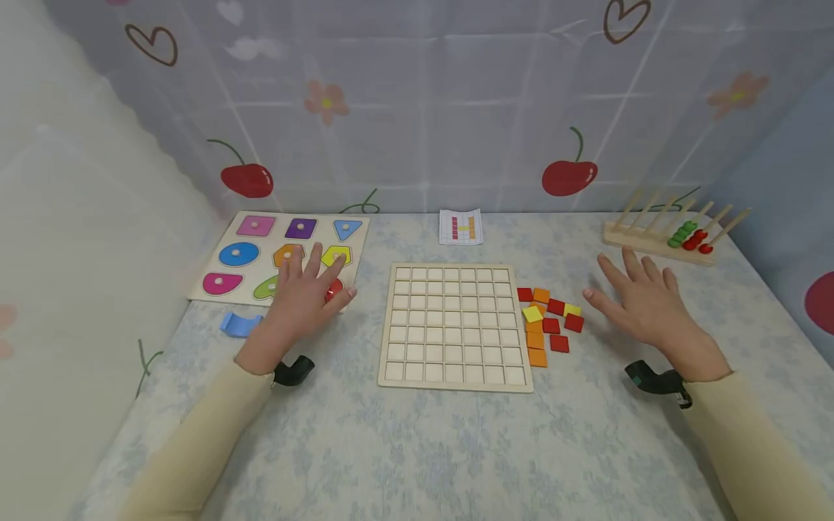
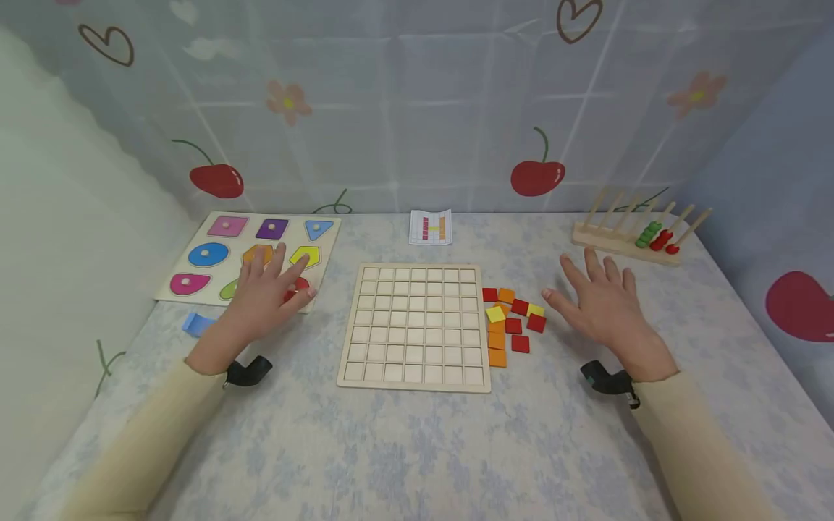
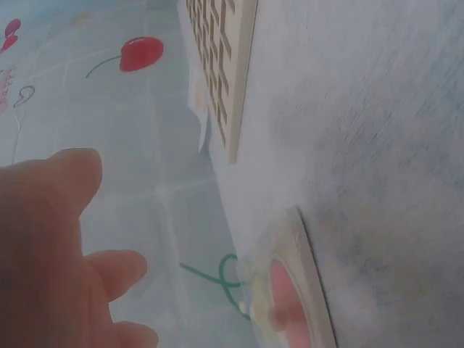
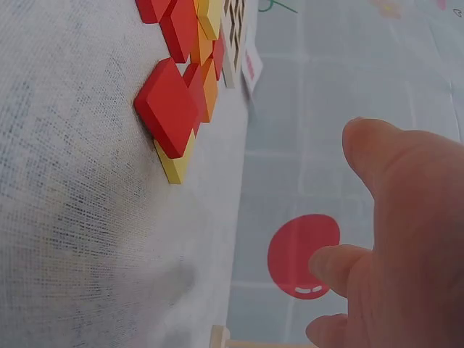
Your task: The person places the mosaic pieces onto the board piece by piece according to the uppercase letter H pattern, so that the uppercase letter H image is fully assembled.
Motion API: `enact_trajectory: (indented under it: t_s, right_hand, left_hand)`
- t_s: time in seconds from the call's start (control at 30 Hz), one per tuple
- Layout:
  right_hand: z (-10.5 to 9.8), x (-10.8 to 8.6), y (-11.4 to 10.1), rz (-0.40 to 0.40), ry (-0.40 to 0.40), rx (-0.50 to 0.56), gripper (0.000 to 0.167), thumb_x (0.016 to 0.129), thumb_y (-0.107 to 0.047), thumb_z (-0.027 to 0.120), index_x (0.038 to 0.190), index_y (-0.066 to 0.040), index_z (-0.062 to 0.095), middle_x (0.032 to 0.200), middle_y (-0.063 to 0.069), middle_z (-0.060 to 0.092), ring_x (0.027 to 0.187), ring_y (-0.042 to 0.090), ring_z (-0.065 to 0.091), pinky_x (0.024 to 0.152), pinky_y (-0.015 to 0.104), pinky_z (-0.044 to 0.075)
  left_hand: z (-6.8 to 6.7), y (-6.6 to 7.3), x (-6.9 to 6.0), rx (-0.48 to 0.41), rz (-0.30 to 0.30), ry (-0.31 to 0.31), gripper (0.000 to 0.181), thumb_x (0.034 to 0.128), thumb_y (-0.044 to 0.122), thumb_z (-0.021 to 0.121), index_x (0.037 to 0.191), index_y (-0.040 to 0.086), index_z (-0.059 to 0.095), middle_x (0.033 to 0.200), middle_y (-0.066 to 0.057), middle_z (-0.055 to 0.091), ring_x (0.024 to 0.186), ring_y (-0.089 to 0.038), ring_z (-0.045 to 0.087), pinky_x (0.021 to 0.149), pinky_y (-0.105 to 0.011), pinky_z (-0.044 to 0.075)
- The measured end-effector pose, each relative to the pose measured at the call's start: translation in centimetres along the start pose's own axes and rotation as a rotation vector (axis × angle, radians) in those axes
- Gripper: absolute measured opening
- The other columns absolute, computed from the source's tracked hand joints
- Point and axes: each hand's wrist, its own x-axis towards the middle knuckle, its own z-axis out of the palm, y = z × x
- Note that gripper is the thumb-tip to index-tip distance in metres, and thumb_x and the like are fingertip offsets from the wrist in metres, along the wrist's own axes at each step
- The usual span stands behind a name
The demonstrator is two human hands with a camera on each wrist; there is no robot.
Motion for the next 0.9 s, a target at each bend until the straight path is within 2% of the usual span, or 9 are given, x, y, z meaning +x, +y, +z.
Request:
enact_trajectory:
  t_s: [0.3, 0.6, 0.9]
  right_hand:
    - [0.1, 0.0, -0.3, 0.01, -0.023, 0.011, 0.088, 0.101, -0.062, 0.043, 0.16, 0.0, 0.022, 0.162, 0.042, 0.005, 0.142, 0.071, 0.012, 0.113, 0.082, 0.004]
    - [0.4, 0.1, -0.3, 0.003, -0.035, 0.02, 0.087, 0.101, -0.062, 0.043, 0.16, -0.001, 0.022, 0.161, 0.042, 0.008, 0.141, 0.071, 0.013, 0.113, 0.082, 0.005]
    - [0.4, 0.1, -0.6, 0.003, -0.037, 0.025, 0.087, 0.101, -0.061, 0.044, 0.16, -0.001, 0.022, 0.161, 0.042, 0.009, 0.141, 0.071, 0.014, 0.113, 0.082, 0.005]
  left_hand:
    - [2.0, 1.8, -1.6, -0.053, 0.068, -0.036, 0.069, 0.1005, 0.047, 0.056, 0.16, 0.016, 0.037, 0.17, -0.024, 0.012, 0.156, -0.054, 0.001, 0.123, -0.07, 0.005]
    - [3.4, 4.0, -3.8, -0.072, 0.14, -0.062, 0.065, 0.0994, 0.043, 0.061, 0.156, 0.017, 0.044, 0.167, -0.026, 0.024, 0.155, -0.055, 0.009, 0.122, -0.071, 0.01]
    - [4.3, 4.7, -5.0, -0.099, 0.169, -0.141, 0.063, 0.1009, 0.041, 0.058, 0.157, 0.014, 0.043, 0.167, -0.026, 0.024, 0.155, -0.055, 0.01, 0.122, -0.07, 0.014]
